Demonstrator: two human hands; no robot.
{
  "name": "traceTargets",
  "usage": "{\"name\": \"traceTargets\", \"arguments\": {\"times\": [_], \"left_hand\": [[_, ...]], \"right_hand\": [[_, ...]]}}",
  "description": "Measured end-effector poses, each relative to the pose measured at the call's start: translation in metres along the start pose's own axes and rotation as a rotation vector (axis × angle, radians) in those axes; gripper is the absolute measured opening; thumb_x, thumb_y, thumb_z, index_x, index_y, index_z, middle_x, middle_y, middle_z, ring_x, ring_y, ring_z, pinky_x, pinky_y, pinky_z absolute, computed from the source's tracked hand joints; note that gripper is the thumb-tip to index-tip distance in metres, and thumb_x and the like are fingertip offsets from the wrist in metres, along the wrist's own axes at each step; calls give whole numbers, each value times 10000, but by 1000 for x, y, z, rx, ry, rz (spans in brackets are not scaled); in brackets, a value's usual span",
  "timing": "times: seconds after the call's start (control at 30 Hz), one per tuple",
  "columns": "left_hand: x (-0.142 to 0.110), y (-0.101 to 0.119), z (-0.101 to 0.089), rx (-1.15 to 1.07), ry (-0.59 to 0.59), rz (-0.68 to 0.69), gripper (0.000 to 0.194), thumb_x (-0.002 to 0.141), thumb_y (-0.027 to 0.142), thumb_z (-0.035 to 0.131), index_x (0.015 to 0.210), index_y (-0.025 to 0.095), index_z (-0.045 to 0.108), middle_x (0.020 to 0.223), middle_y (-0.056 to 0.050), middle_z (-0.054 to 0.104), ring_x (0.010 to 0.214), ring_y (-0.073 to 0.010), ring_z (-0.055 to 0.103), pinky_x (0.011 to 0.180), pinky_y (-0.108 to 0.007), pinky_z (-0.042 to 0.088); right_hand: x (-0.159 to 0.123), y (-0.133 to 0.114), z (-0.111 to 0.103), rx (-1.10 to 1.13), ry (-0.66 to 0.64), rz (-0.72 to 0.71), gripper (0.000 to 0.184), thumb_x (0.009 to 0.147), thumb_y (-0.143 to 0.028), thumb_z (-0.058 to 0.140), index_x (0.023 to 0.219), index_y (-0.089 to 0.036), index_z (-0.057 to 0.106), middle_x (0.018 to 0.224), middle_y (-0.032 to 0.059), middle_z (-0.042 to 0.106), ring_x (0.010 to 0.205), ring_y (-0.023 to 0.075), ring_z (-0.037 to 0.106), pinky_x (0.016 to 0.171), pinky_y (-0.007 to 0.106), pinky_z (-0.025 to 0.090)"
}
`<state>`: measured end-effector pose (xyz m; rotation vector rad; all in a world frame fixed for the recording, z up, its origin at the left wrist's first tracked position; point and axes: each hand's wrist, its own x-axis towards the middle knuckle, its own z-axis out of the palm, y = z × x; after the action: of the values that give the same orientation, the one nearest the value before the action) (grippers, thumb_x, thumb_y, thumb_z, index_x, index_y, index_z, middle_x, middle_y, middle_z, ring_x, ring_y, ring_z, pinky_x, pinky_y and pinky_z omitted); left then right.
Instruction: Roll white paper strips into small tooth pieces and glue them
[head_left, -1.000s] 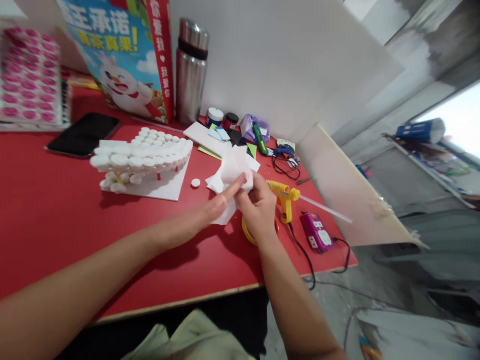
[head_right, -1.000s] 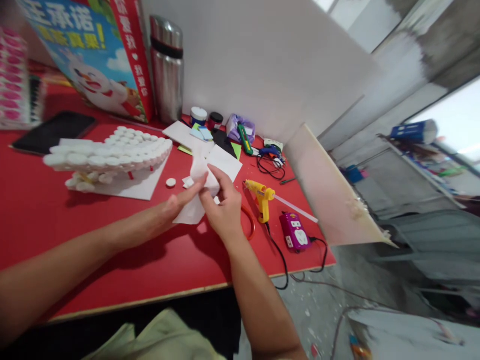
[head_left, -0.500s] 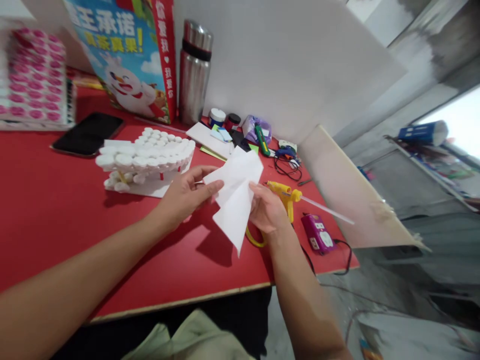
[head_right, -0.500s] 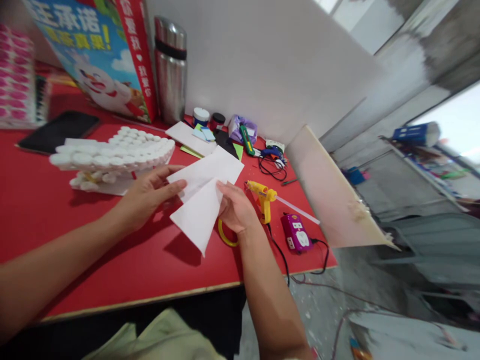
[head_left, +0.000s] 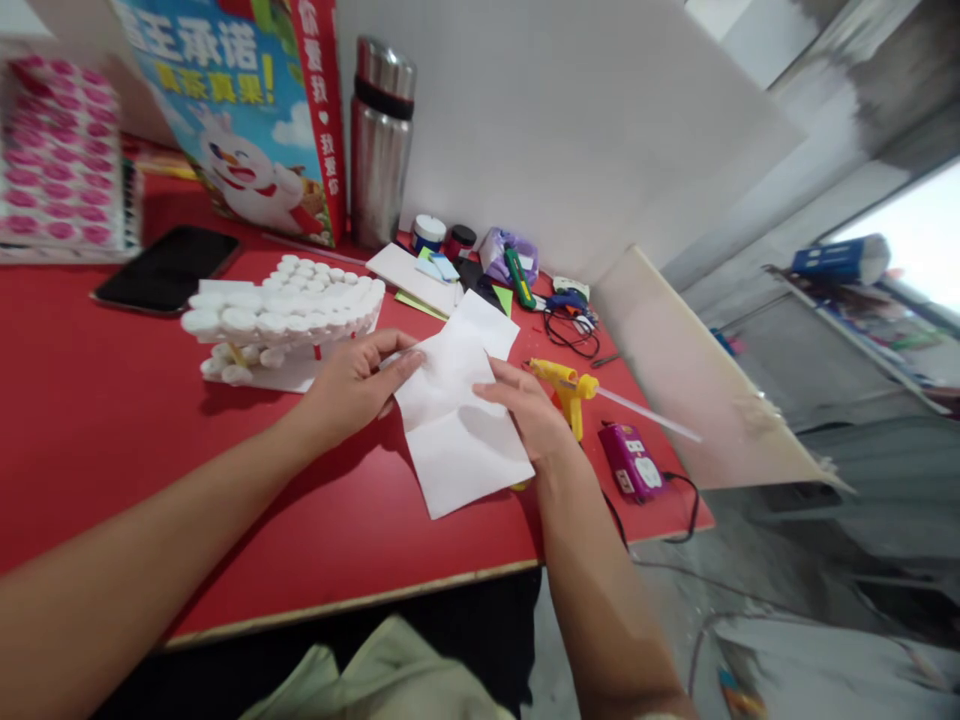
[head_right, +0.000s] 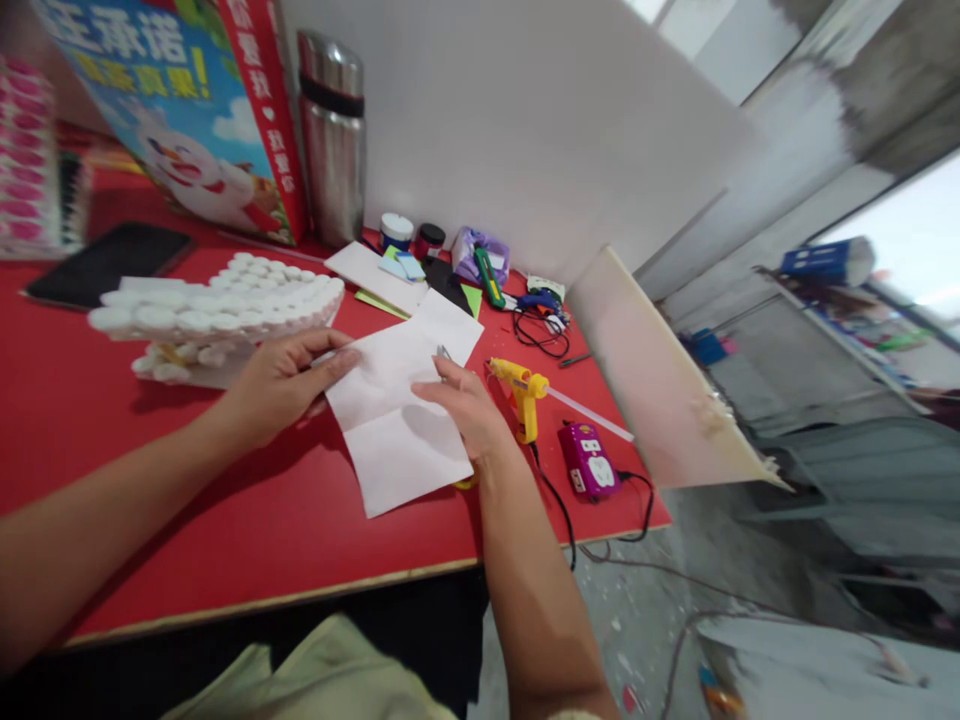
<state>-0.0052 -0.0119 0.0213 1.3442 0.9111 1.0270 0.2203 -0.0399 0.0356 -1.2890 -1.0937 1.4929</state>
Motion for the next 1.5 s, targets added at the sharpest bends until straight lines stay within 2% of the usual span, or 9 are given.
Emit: {"name": "traceTargets", "arguments": {"times": [0.2, 0.37, 0.57, 0.77, 0.87, 1.0, 1.17, 1.37, 1.5], "left_hand": [[10, -8, -5, -310, 115, -41, 200, 821, 322, 803, 876, 160, 700, 590, 41, 579, 432, -51, 419, 404, -160, 326], [13, -9, -7, -446, 151, -97, 165, 761, 221, 807, 896, 166, 729, 631, 29, 620, 434, -61, 461, 399, -165, 369], [10, -4, -7, -484, 143, -72, 92, 763, 165, 714, 829, 150, 777, 641, -2, 638, 442, -75, 517, 385, -170, 389], [9, -5, -8, -425, 99, -50, 102, 794, 198, 718, 850, 142, 782, 632, -9, 656, 401, -73, 511, 372, -184, 383], [8, -4, -6, -416, 110, -76, 127, 805, 205, 724, 902, 139, 772, 562, 18, 609, 365, -84, 483, 343, -195, 361], [6, -4, -4, -413, 142, -97, 209, 820, 220, 724, 1014, 151, 763, 582, 32, 614, 358, -89, 482, 331, -206, 374], [7, -5, -6, -405, 118, -63, 181, 815, 214, 719, 984, 161, 757, 584, 29, 619, 365, -86, 490, 355, -209, 398], [6, -6, -7, -390, 63, -58, 97, 826, 212, 690, 865, 154, 757, 610, 1, 623, 429, -103, 531, 392, -216, 408], [6, -3, -4, -336, 141, -61, 169, 813, 316, 751, 838, 148, 749, 670, -11, 654, 512, -111, 566, 469, -215, 455]], "right_hand": [[-4, -6, -10, 50, -150, 15, 496, 617, -275, 966, 1083, -224, 805, 926, 24, 827, 704, 193, 746, 738, 356, 614], [-2, -7, -15, 42, 36, -49, 351, 608, -284, 945, 943, -245, 850, 817, 1, 809, 643, 153, 697, 617, 284, 546], [-2, -11, -12, 31, 122, -100, 140, 675, -268, 781, 785, -205, 839, 518, -24, 618, 428, 90, 455, 423, 228, 316], [1, -9, -10, 83, 142, -113, 279, 711, -435, 870, 829, -198, 782, 650, -3, 689, 542, 131, 590, 488, 247, 445], [1, -7, -9, 109, 137, -53, 379, 615, -381, 970, 884, -205, 769, 764, 3, 760, 618, 145, 663, 570, 261, 517], [0, -7, -8, 98, 96, -35, 378, 619, -341, 967, 940, -215, 813, 864, 20, 806, 697, 172, 707, 672, 314, 563], [1, -8, -12, 92, 192, -99, 315, 603, -295, 923, 900, -243, 832, 811, 0, 786, 687, 172, 663, 666, 324, 523], [-5, -13, -12, -13, 172, -180, 125, 713, -295, 751, 792, -233, 825, 613, -11, 637, 527, 123, 464, 515, 271, 339], [-7, -12, -12, -106, 143, -264, 177, 796, -388, 728, 795, -230, 808, 705, 21, 687, 578, 151, 517, 549, 296, 382]]}}
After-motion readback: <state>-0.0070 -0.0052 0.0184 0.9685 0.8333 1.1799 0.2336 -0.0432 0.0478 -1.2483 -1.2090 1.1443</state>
